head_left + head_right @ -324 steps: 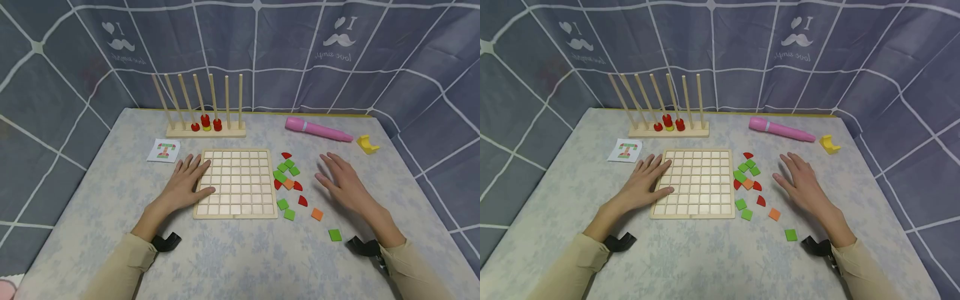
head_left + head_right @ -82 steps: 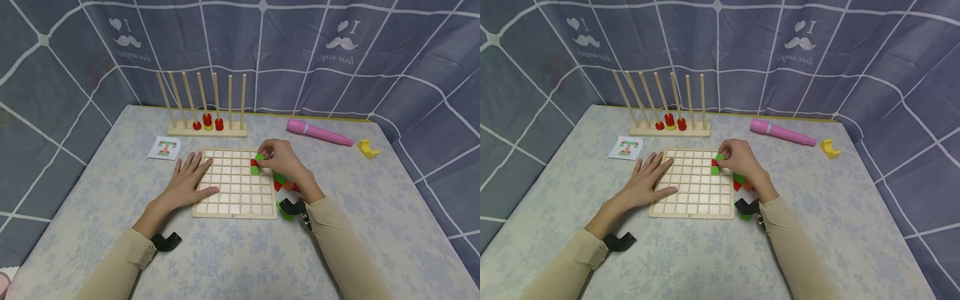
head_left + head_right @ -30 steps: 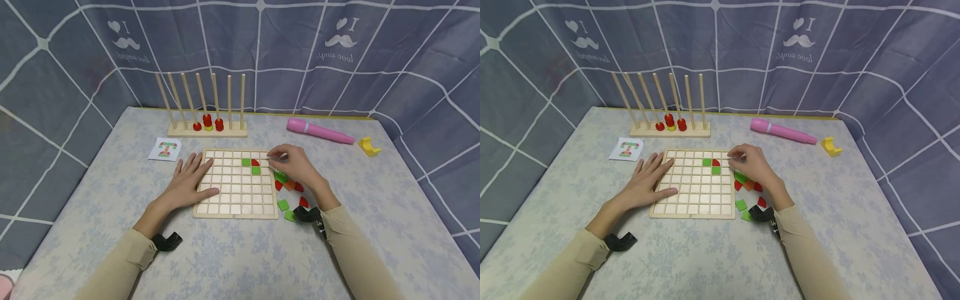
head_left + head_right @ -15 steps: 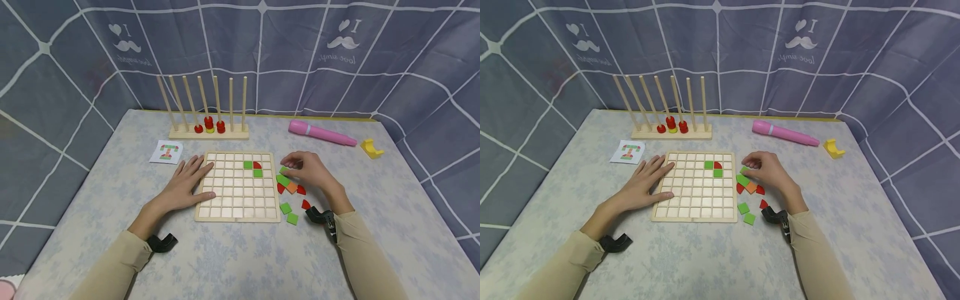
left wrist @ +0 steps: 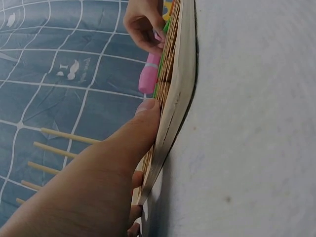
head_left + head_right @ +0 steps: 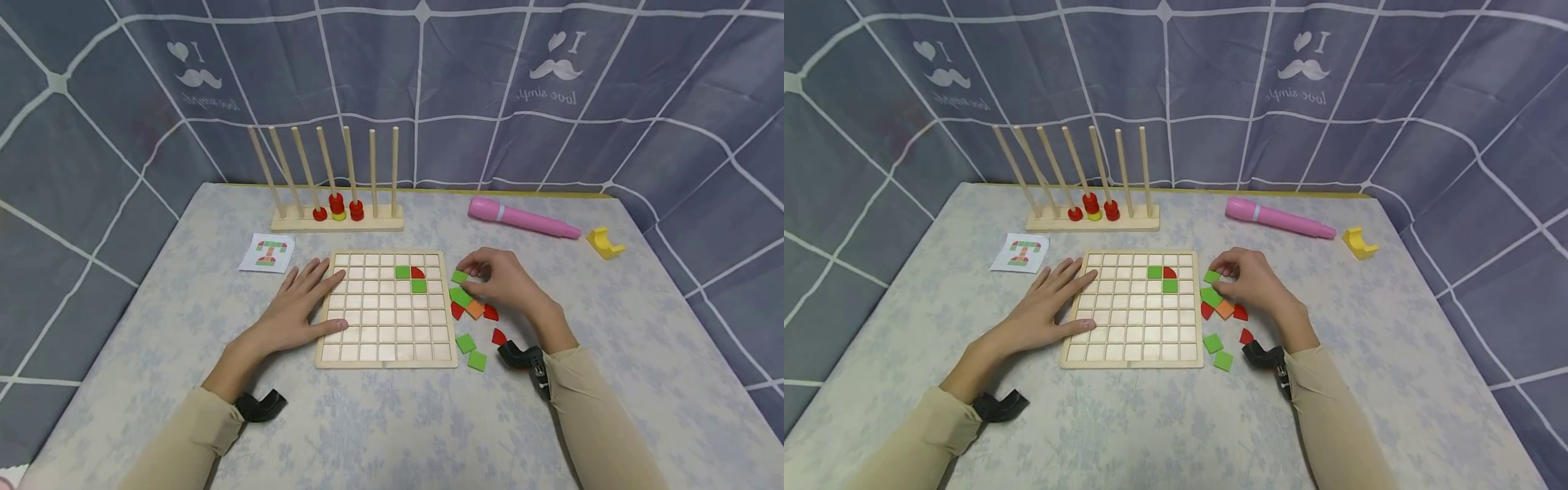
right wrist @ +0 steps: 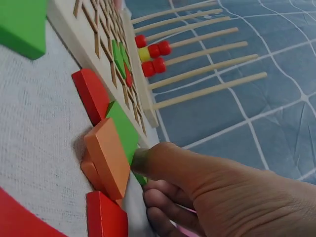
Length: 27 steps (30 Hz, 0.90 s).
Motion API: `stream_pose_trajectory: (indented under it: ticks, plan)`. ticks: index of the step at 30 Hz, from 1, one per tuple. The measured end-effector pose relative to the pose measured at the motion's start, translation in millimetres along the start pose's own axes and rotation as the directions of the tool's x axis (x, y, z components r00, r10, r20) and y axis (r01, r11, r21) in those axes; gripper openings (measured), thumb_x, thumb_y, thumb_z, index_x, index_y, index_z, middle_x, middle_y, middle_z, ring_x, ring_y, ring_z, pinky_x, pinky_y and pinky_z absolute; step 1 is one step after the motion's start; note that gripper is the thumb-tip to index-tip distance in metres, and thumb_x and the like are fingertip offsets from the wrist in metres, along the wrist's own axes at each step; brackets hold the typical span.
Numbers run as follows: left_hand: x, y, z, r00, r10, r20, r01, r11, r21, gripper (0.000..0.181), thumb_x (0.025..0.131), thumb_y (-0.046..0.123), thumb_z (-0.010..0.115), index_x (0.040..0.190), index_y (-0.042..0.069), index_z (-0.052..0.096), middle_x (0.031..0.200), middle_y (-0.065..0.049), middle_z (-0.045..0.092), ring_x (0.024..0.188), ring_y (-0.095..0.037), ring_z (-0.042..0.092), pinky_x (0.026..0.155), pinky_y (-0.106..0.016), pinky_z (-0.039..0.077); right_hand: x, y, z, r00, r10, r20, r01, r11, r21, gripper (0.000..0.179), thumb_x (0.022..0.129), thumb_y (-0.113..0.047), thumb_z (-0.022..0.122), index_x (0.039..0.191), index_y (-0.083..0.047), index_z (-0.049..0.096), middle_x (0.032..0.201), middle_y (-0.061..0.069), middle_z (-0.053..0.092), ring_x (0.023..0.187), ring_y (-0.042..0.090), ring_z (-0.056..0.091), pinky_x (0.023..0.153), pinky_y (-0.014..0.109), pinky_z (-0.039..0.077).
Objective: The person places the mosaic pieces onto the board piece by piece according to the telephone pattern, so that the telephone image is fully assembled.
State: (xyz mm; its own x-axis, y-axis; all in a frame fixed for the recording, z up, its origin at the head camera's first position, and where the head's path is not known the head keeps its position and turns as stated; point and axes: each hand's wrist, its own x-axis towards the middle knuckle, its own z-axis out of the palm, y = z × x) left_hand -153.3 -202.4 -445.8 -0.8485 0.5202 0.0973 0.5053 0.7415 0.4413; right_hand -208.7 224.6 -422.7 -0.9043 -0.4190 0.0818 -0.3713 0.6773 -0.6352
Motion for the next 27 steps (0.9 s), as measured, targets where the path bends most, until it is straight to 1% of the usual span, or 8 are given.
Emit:
stream_pose_trajectory:
  ticks: [4,7,10,13,17,21,24,27]
  plan:
    - [-2.4,1.5,0.8,1.0,-0.008,-0.005,0.008,1.0,-0.001,0.092,0.094,0.058,0.072,0.168,0.02,0.032,0.177,-0.015,0.015,0.165,-0.038,0.008,0.131,-0.062,0.0,0.4,-1.3,2.6,1.0,0.015,-0.025,-0.016,0.999,-0.029,0.024,0.086,-0.01,0.084,0.109,-0.01,0.079,0.095,0.003,0.071,0.088,0.019,0.064,0.084,0.04,0.057]
    - [-3.3,2.3,0.1,1.0,-0.014,-0.004,0.014,1.0,-0.001,0.092,0.094,0.057,0.072,0.168,0.02,0.032,0.177,-0.014,0.014,0.165,-0.037,0.007,0.131,-0.062,-0.001,1.7,-3.9,1.2,0.999,0.021,-0.046,-0.022,1.0,-0.016,0.024,0.085,-0.01,0.084,0.108,-0.009,0.079,0.094,0.004,0.071,0.087,0.019,0.064,0.084,0.041,0.058]
    - [-2.9,2.2,-1.0,1.0,-0.014,-0.003,0.014,1.0,0.007,0.092,0.095,0.057,0.072,0.168,0.02,0.031,0.177,-0.014,0.014,0.165,-0.037,0.007,0.131,-0.062,0.0,6.6,-10.4,0.2,0.999,-0.004,-0.052,0.005,1.0,0.026,0.023,0.085,-0.009,0.083,0.108,-0.009,0.079,0.094,0.005,0.072,0.087,0.02,0.065,0.086,0.042,0.06]
    - [-2.0,2.1,-2.2,1.0,-0.013,0.001,0.013,1.0,0.013,0.092,0.095,0.057,0.072,0.168,0.02,0.031,0.177,-0.015,0.014,0.165,-0.037,0.007,0.131,-0.062,0.0,15.7,-20.7,3.4,0.998,-0.052,-0.032,0.054,0.997,0.063,0.023,0.086,-0.009,0.084,0.108,-0.008,0.079,0.095,0.006,0.072,0.088,0.02,0.065,0.087,0.042,0.061]
    - [-1.3,2.3,-3.4,1.0,-0.013,0.007,0.012,1.0,0.005,0.092,0.095,0.057,0.072,0.168,0.02,0.031,0.177,-0.015,0.014,0.165,-0.038,0.007,0.131,-0.062,0.0,32.9,-41.4,13.9,0.995,-0.101,0.008,0.1,0.992,0.081,0.021,0.088,-0.009,0.083,0.108,-0.008,0.078,0.097,0.005,0.071,0.09,0.02,0.065,0.088,0.041,0.061]
    - [-1.1,2.9,-3.6,1.0,-0.012,0.011,0.012,1.0,-0.001,0.092,0.095,0.057,0.071,0.168,0.019,0.031,0.177,-0.016,0.014,0.164,-0.039,0.007,0.131,-0.062,0.0,50.4,-61.7,28.2,0.992,-0.121,0.029,0.118,0.99,0.079,0.019,0.089,-0.009,0.082,0.107,-0.008,0.078,0.097,0.004,0.071,0.089,0.019,0.066,0.086,0.038,0.06]
    - [-1.2,2.4,-2.4,1.0,-0.016,0.014,0.016,1.0,0.0,0.092,0.095,0.057,0.071,0.168,0.02,0.031,0.177,-0.016,0.015,0.165,-0.038,0.007,0.131,-0.062,-0.001,59.9,-71.5,39.9,0.991,-0.127,0.039,0.124,0.989,0.075,0.019,0.089,-0.008,0.082,0.108,-0.007,0.078,0.096,0.005,0.071,0.088,0.018,0.067,0.083,0.035,0.06]
    - [-0.5,1.7,-0.7,1.0,-0.019,0.013,0.019,1.0,0.001,0.092,0.095,0.058,0.071,0.169,0.022,0.03,0.177,-0.015,0.014,0.165,-0.036,0.006,0.131,-0.061,-0.001,64.9,-77.1,49.6,0.99,-0.137,0.044,0.133,0.988,0.079,0.02,0.09,-0.007,0.082,0.109,-0.006,0.078,0.098,0.006,0.072,0.09,0.02,0.067,0.083,0.036,0.059]
